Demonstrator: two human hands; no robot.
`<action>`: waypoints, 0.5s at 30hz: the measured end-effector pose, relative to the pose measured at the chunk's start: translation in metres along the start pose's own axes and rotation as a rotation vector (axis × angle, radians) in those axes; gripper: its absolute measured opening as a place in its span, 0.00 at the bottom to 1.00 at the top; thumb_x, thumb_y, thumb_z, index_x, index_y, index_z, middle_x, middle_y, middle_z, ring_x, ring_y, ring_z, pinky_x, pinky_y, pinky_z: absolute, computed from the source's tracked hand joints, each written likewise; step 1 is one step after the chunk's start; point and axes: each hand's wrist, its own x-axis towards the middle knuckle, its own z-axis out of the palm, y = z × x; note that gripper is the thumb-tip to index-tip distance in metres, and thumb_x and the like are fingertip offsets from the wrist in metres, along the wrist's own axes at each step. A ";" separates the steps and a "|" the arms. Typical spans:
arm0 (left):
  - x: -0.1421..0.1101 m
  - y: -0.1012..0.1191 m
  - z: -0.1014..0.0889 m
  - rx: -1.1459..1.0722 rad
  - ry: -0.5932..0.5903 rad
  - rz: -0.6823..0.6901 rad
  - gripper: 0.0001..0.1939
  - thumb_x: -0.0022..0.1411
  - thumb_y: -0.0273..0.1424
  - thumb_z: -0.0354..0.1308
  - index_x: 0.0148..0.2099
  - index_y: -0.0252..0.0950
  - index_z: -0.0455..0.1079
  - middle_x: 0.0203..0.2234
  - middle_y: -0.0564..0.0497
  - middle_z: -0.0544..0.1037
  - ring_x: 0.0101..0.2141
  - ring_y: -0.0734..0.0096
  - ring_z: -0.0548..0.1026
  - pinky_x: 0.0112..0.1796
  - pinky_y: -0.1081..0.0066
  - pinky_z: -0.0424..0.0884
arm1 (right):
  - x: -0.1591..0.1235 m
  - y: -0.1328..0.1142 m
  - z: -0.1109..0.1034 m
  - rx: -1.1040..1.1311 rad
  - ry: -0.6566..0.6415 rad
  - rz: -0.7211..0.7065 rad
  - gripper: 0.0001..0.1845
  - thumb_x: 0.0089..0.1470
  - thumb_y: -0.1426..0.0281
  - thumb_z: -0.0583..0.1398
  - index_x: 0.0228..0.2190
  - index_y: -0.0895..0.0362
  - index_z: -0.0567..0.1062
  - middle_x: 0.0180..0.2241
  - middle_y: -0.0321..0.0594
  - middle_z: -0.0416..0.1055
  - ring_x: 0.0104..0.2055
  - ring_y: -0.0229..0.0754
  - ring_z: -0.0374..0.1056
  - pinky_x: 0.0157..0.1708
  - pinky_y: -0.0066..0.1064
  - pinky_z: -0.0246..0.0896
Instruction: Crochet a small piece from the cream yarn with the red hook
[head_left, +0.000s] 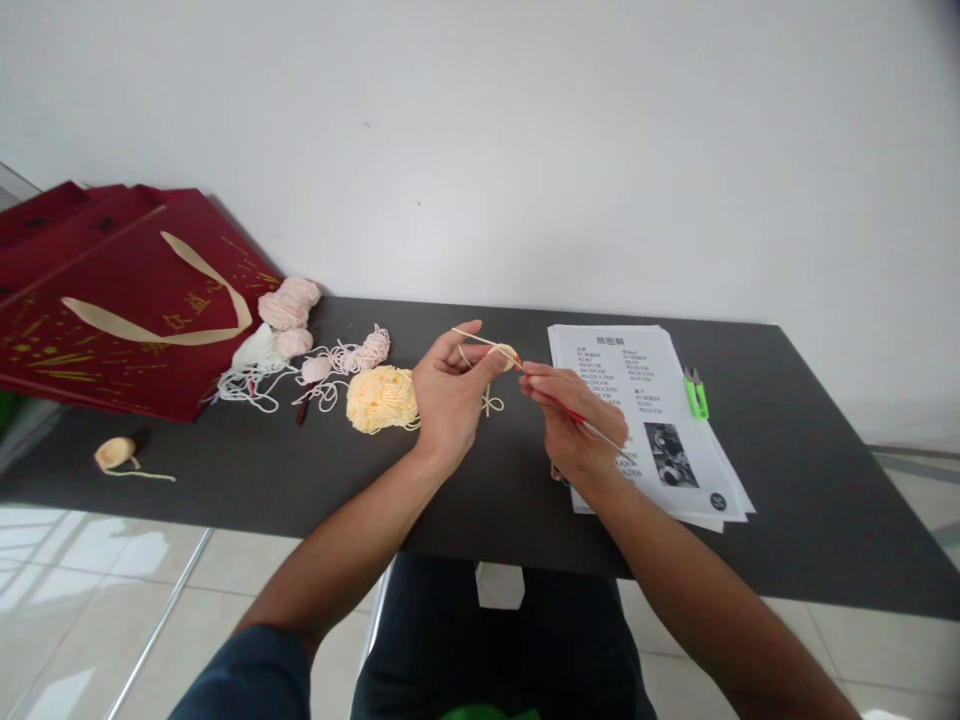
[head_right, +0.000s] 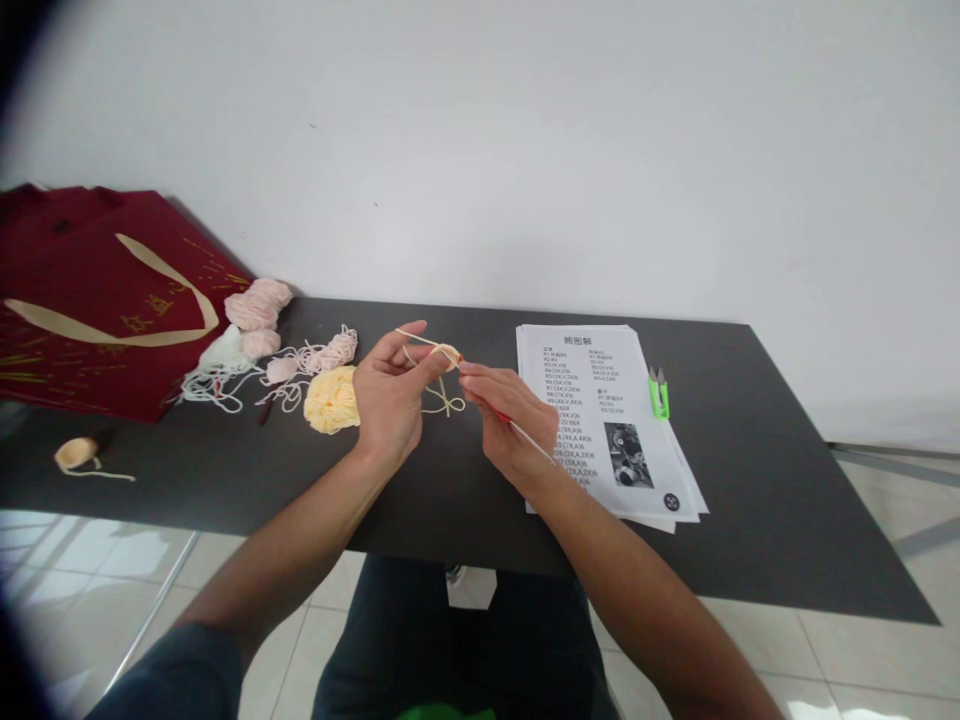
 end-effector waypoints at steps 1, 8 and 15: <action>0.000 0.001 0.000 -0.021 -0.007 -0.021 0.24 0.50 0.29 0.77 0.50 0.38 0.77 0.29 0.55 0.84 0.30 0.73 0.83 0.39 0.69 0.77 | 0.000 0.001 0.000 -0.028 0.006 -0.046 0.16 0.58 0.72 0.68 0.44 0.39 0.85 0.47 0.36 0.85 0.47 0.48 0.82 0.45 0.49 0.83; 0.004 0.010 -0.002 -0.183 -0.117 -0.219 0.26 0.49 0.28 0.76 0.51 0.39 0.77 0.25 0.60 0.80 0.25 0.80 0.75 0.37 0.72 0.72 | -0.002 0.000 0.001 -0.171 -0.028 -0.185 0.22 0.58 0.76 0.67 0.49 0.40 0.83 0.50 0.37 0.84 0.47 0.48 0.82 0.43 0.48 0.83; 0.011 0.013 -0.006 -0.246 -0.213 -0.304 0.29 0.47 0.27 0.77 0.54 0.40 0.78 0.25 0.60 0.77 0.27 0.80 0.75 0.36 0.73 0.72 | 0.006 -0.003 0.003 0.112 0.032 0.051 0.13 0.61 0.73 0.66 0.42 0.42 0.85 0.47 0.36 0.85 0.38 0.42 0.81 0.32 0.38 0.79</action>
